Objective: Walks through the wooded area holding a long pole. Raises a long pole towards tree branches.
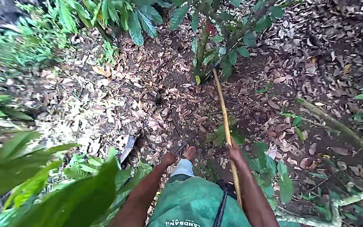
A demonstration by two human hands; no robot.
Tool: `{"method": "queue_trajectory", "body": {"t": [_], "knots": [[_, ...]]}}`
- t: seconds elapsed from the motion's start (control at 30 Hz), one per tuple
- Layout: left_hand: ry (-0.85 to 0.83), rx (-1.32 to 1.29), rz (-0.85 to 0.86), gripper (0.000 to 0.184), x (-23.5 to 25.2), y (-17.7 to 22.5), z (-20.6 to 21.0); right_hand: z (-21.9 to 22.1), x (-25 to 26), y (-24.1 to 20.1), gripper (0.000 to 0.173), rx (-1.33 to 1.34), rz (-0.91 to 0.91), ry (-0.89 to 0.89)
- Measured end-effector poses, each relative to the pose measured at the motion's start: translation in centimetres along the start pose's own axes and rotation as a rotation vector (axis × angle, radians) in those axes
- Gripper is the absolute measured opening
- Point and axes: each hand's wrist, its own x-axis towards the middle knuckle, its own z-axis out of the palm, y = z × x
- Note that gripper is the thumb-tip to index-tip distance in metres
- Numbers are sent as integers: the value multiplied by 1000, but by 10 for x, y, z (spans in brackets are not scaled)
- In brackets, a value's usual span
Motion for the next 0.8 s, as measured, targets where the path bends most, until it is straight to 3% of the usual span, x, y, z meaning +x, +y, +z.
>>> {"method": "queue_trajectory", "body": {"t": [0.07,0.23,0.37,0.57,0.7,0.8], "knots": [[29,-56,-50,44,16,-10,-25,10,-7,12,62,58,-21,-8],[80,-209,-99,42,49,-24,-72,22,-99,56,61,45,-109,21],[32,-178,-137,45,58,-25,-88,12,-139,40,59,4,-81,17],[-14,-55,-124,45,68,11,-96,13,-116,-10,58,10,-64,47],[9,-335,-68,43,81,30,-86,12,-79,-42,61,60,-18,29],[-33,-325,-4,42,76,42,-75,1,-75,-53,62,43,-3,80]]}}
